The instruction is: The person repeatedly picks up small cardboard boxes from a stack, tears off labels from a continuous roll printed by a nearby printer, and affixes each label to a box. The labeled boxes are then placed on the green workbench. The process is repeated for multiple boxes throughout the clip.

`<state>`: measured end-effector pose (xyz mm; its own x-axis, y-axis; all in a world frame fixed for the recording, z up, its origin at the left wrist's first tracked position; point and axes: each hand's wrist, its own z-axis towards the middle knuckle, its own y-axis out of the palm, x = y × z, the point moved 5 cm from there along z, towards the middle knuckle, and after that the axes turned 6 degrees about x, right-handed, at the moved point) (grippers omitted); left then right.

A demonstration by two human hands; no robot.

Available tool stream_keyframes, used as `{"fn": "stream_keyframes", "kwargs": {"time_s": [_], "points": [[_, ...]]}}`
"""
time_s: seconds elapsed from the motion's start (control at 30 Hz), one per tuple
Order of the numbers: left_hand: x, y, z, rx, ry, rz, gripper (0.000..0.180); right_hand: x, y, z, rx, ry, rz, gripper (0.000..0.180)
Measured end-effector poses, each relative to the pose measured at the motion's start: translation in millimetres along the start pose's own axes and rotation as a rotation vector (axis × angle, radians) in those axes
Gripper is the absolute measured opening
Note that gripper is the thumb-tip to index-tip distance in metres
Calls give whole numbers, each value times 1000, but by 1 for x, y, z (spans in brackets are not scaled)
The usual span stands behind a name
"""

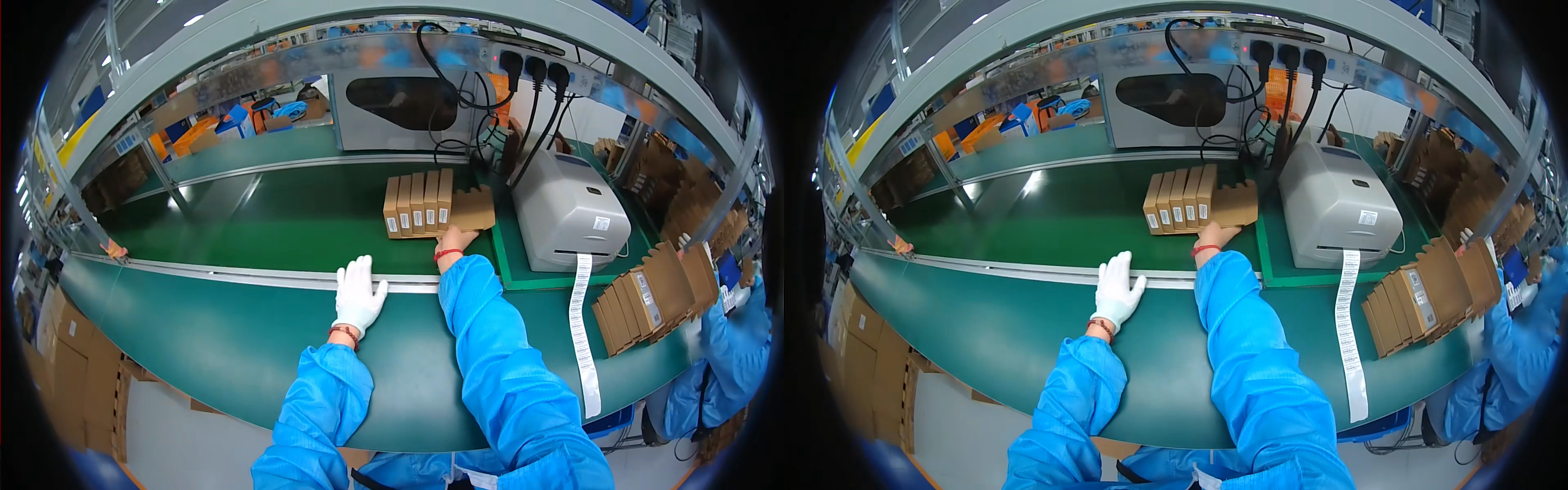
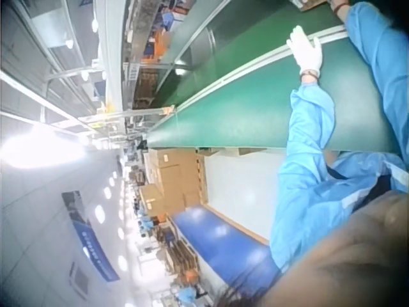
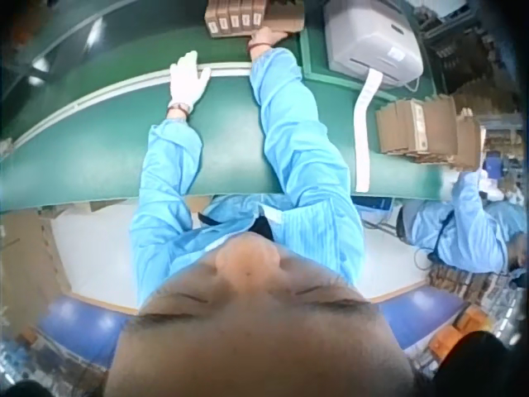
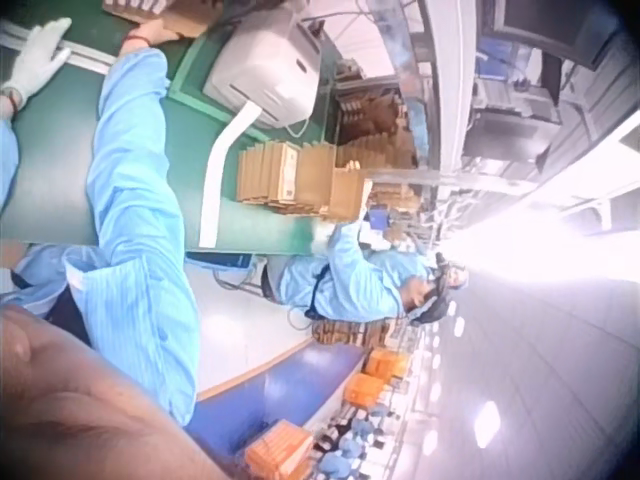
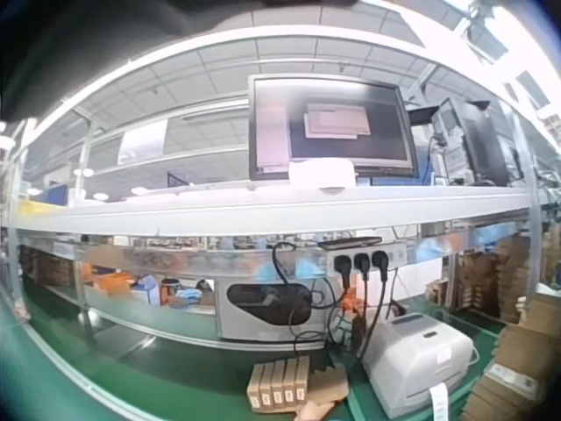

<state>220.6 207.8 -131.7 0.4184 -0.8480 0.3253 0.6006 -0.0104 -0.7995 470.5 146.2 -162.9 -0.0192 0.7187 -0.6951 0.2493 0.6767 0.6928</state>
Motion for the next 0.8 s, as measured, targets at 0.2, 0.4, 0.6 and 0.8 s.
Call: {"fn": "stream_keyframes", "kwargs": {"time_s": [0.2,0.4,0.6,0.8], "points": [[0,21,28,2,45,27,64,-18,0,-23,-162,328,-286,45],[18,41,56,-145,32,89,61,-86,-34,-4,-426,411,-470,50],[10,41,60,32,38,166,49,-231,-71,-94,-910,357,-637,60],[33,35,27,-21,208,78,40,-375,-134,-95,-815,-626,-1096,55]]}}
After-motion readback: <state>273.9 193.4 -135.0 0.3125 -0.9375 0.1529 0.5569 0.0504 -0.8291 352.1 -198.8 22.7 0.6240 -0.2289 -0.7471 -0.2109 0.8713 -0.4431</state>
